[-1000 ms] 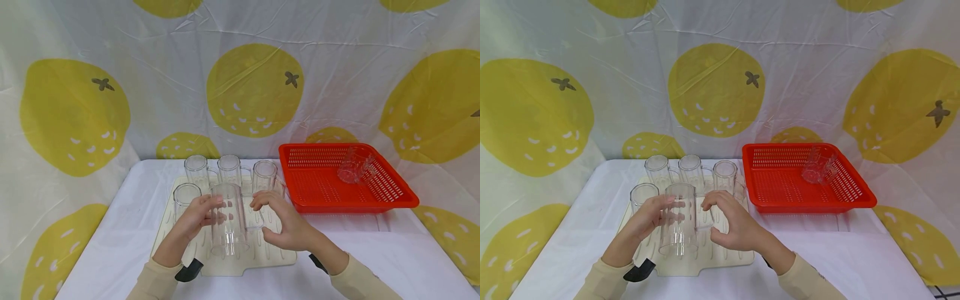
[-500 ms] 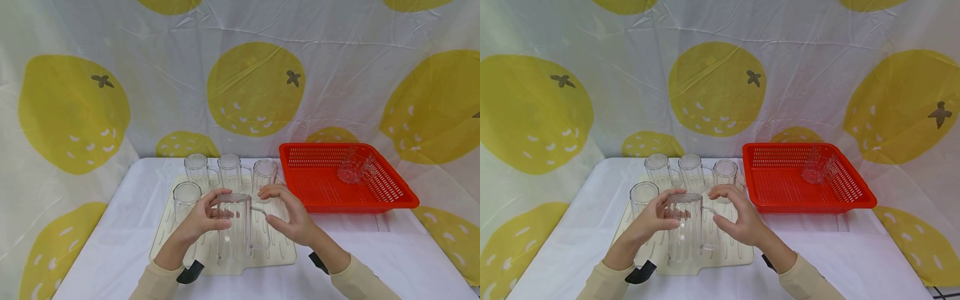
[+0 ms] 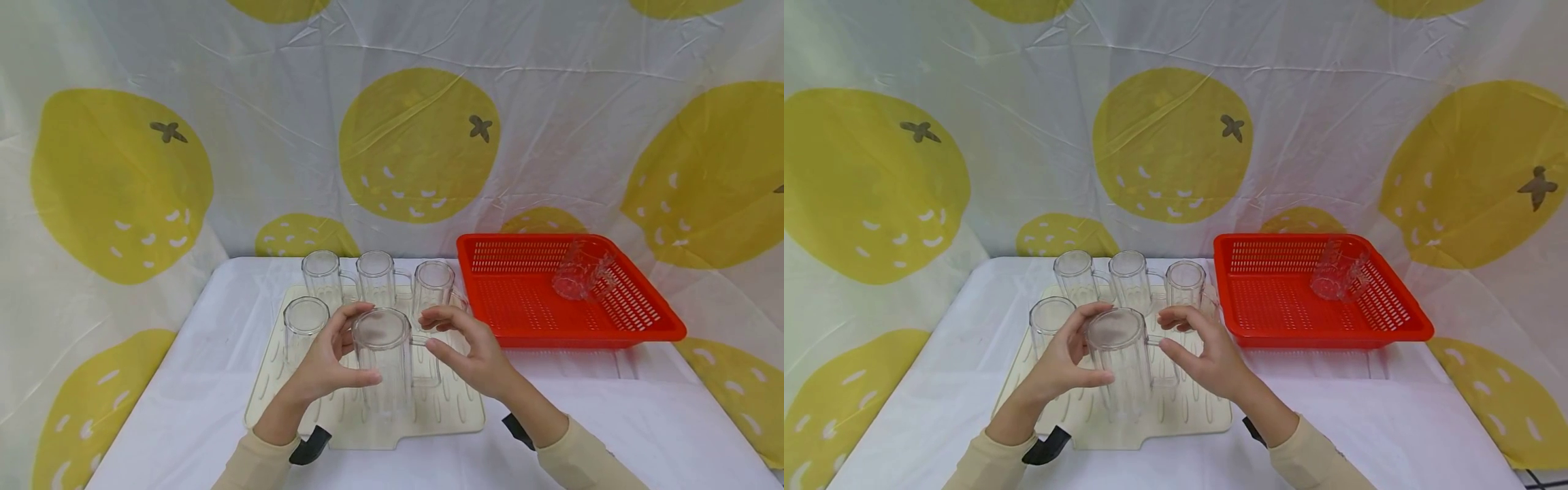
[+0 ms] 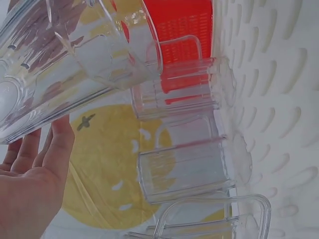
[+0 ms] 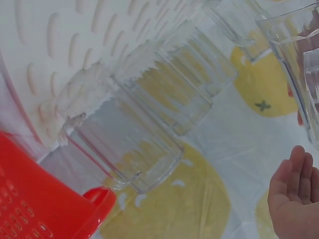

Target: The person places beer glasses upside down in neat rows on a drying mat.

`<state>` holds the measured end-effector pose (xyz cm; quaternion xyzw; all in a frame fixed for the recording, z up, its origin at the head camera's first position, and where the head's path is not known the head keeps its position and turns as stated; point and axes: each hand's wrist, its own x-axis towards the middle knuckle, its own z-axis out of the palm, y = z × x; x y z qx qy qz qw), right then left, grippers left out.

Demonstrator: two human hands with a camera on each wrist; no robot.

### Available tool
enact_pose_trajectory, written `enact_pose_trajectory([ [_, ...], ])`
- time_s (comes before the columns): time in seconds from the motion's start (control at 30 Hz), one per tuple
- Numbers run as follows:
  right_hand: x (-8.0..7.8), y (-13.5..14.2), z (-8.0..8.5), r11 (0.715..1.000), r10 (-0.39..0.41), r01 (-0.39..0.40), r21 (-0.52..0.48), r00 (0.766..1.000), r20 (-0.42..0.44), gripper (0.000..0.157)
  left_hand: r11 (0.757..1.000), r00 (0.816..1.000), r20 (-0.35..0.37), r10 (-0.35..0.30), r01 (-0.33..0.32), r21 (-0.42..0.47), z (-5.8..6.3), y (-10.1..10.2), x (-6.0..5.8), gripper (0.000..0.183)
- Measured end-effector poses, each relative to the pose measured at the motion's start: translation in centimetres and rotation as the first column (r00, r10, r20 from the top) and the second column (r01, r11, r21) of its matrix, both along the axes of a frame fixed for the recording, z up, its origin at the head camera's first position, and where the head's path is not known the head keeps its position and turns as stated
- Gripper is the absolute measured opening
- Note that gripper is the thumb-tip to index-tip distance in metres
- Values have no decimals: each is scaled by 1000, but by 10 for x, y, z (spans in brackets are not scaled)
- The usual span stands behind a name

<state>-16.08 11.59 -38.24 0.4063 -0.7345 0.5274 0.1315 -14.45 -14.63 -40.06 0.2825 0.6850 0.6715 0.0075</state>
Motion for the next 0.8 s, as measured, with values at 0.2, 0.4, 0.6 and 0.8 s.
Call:
enact_pose_trajectory([
  [0.2,-1,0,-3,1000,-11,11,12,1000,13,34,999,999,-41,29,-30,-29,-2,1,1,87],
  [0.4,-1,1,-7,999,-28,25,47,998,50,32,997,996,-75,43,-47,-55,-3,3,1,86],
  [0.6,-3,1,-9,996,-48,45,77,998,37,30,995,994,-90,65,-72,-70,-3,2,0,87],
  [0.8,-5,3,-11,980,-73,45,194,988,137,28,986,994,-46,102,-107,-125,-4,4,-5,88],
])
